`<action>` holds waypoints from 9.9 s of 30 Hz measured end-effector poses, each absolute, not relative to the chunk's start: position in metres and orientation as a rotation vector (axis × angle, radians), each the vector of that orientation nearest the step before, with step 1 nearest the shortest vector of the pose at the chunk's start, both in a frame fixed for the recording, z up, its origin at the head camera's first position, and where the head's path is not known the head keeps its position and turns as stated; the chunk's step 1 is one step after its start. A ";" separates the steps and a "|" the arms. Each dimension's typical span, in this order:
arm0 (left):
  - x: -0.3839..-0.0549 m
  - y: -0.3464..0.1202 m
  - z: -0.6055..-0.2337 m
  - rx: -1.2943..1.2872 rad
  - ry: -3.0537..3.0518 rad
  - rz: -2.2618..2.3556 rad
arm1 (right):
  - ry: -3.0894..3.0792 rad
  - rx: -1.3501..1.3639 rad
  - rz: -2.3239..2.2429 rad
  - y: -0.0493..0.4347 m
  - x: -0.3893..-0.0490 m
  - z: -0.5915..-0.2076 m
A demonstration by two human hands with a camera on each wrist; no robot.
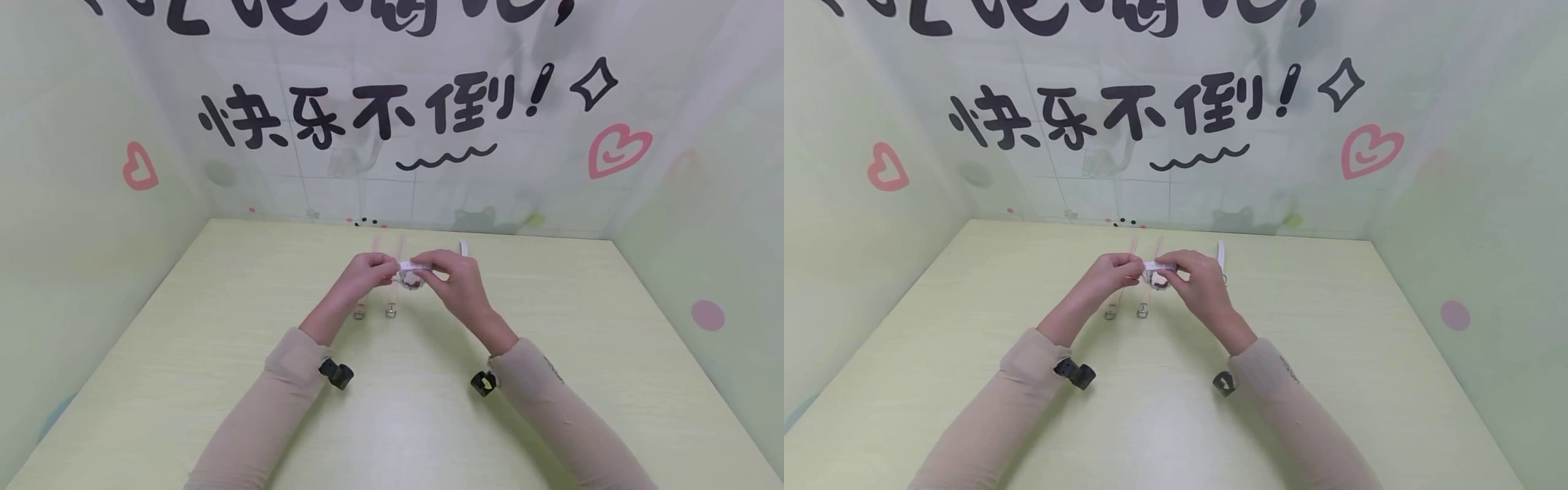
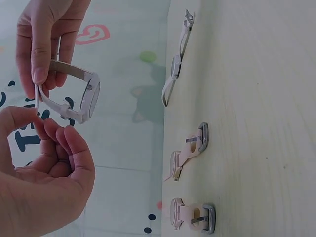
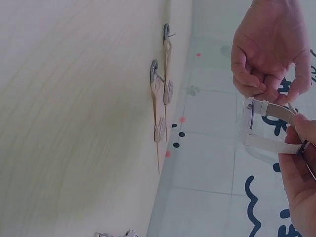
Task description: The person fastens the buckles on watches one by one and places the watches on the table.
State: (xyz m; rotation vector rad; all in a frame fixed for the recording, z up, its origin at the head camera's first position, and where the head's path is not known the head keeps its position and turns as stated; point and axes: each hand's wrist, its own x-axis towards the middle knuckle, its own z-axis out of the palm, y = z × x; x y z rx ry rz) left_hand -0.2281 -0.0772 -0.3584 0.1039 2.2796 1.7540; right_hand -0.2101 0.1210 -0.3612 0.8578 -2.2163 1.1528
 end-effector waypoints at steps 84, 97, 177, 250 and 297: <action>-0.217 -0.075 -0.364 0.437 2.506 1.685 | -2.519 0.761 1.253 0.122 -0.204 -0.352; -0.219 -0.075 -0.365 0.366 2.456 1.728 | -2.447 0.794 1.312 0.127 -0.205 -0.353; -0.238 -0.070 -0.362 0.486 2.378 1.673 | -2.560 0.645 1.639 0.153 -0.225 -0.364; -0.261 -0.043 -0.381 0.311 2.759 0.851 | -3.154 0.550 1.043 0.154 -0.260 -0.384; -0.255 -0.054 -0.390 0.007 2.721 0.489 | -3.121 0.574 1.175 0.125 -0.254 -0.381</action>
